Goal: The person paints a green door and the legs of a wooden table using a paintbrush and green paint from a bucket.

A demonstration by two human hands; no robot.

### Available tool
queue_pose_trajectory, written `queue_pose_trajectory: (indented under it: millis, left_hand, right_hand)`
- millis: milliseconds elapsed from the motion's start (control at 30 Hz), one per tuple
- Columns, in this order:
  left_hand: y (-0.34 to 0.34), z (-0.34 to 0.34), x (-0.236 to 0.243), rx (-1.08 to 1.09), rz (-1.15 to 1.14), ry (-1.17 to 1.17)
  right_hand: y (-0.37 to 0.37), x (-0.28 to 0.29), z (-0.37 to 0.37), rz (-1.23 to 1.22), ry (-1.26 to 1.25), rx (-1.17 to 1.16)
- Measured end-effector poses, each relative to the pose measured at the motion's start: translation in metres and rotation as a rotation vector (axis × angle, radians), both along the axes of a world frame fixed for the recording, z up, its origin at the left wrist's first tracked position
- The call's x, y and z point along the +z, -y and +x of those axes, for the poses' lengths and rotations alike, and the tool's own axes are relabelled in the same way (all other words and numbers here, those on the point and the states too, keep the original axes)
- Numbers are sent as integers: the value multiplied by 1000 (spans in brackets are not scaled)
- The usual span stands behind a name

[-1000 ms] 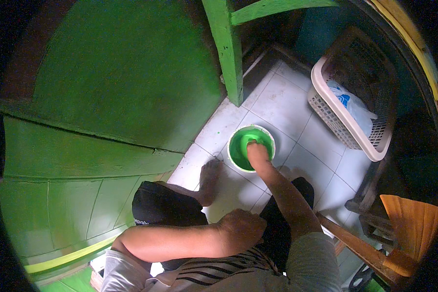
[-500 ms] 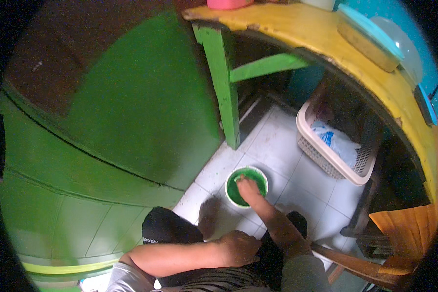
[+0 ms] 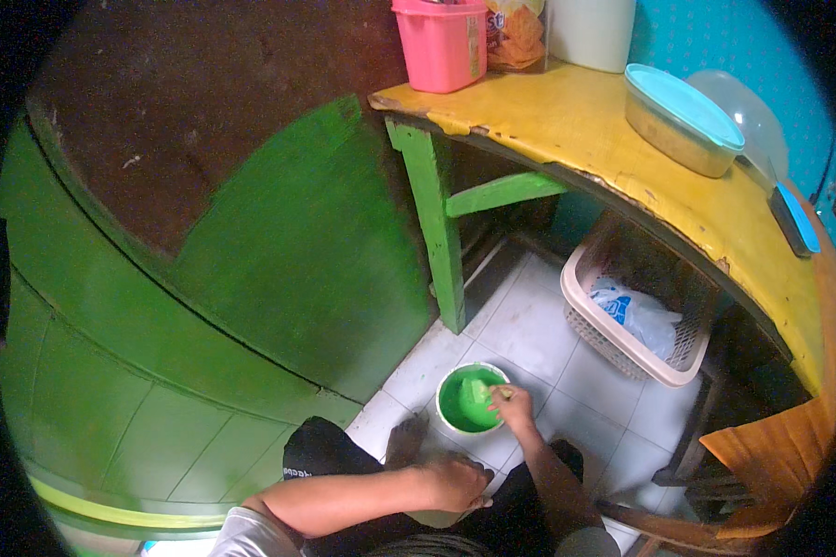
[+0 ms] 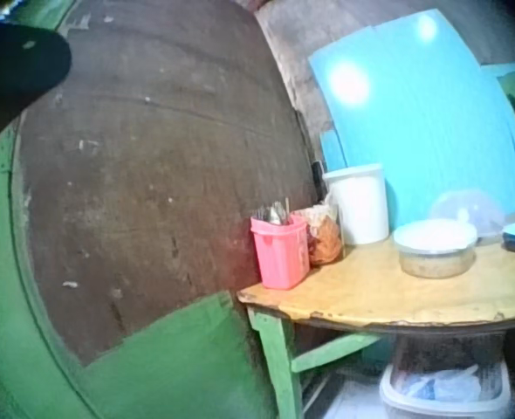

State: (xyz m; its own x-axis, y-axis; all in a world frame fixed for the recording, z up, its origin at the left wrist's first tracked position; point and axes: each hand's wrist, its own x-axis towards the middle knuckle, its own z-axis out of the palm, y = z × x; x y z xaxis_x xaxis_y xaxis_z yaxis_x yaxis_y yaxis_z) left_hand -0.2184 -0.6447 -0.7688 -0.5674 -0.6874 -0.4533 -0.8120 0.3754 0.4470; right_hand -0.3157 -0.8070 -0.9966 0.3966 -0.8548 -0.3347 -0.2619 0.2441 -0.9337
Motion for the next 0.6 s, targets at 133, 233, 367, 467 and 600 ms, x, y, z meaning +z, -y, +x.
queue_pose_trajectory:
  millis: [133, 233, 367, 467, 600]
  left_hand:
    - [2, 2, 13, -25, 26, 31]
    - [-4, -4, 28, -48, 76, 59]
    - [-6, -13, 27, -34, 154, 29]
    - [-7, -12, 27, -18, 144, -26]
    - [-28, -13, 14, 59, -79, 37]
  right_hand:
    - [2, 20, -30, 259, 99, -222]
    - [-3, 20, -50, 434, 260, -274]
    - [-9, 18, -67, 554, 412, -386]
    - [-6, -1, -82, 635, 624, -363]
    - [-27, 14, -67, -372, -427, 138]
